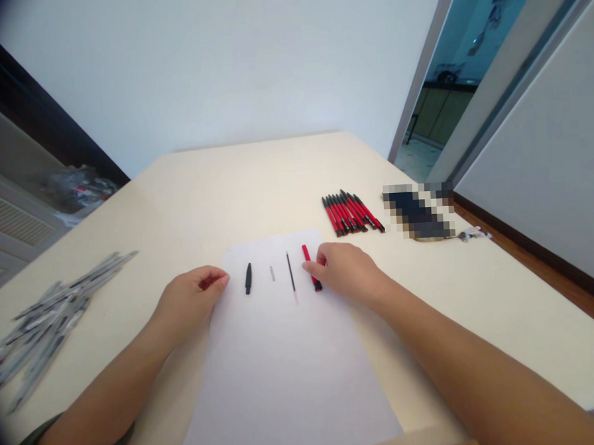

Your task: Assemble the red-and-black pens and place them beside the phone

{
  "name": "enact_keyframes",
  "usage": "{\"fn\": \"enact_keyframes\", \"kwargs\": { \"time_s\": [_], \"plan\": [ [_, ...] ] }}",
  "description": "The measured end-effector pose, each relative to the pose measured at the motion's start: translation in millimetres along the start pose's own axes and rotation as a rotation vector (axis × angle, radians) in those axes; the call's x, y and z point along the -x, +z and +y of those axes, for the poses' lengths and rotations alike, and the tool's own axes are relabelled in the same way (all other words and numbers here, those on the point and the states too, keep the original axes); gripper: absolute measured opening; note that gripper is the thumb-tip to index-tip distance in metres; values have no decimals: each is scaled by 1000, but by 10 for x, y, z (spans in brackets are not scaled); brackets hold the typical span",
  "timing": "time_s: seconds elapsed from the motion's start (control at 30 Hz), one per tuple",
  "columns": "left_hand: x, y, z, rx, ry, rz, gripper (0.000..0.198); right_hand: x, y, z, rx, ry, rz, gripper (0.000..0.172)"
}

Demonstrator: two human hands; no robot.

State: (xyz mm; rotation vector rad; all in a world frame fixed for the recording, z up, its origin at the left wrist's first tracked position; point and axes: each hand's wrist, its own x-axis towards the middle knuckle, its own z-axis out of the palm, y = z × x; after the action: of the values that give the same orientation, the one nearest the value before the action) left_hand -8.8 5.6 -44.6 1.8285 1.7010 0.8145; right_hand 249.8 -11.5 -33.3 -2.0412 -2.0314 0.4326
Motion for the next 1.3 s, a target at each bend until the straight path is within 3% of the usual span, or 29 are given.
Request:
{"fn": "enact_keyframes", "kwargs": {
  "time_s": [0.1,0.23,0.77,0.93,1.03,1.1,1.3],
  "plan": [
    [4,0,-6,-45,3,-17,12,3,43,-31,36,13,-71,36],
    [7,4,-12,-96,15,-45,14,-16,68,-31,63,20,-65,31],
    [41,6,29,45,6,-49,9,-59,45,-24,92,22,-93,22],
    [65,-1,76,14,48,6,10,-80,5,38,-6,24,-66,21],
    [151,-19,180,5,87,67,12,-10,-62,-28,-238,14,-131,25],
    [239,-22,269,109,48,-9,14,90,-100,-148,-438,-36,-236,26],
    [455,64,444,604,-75,-521,30,401,-8,-544,-689,-207,-483,26]
  ]
}}
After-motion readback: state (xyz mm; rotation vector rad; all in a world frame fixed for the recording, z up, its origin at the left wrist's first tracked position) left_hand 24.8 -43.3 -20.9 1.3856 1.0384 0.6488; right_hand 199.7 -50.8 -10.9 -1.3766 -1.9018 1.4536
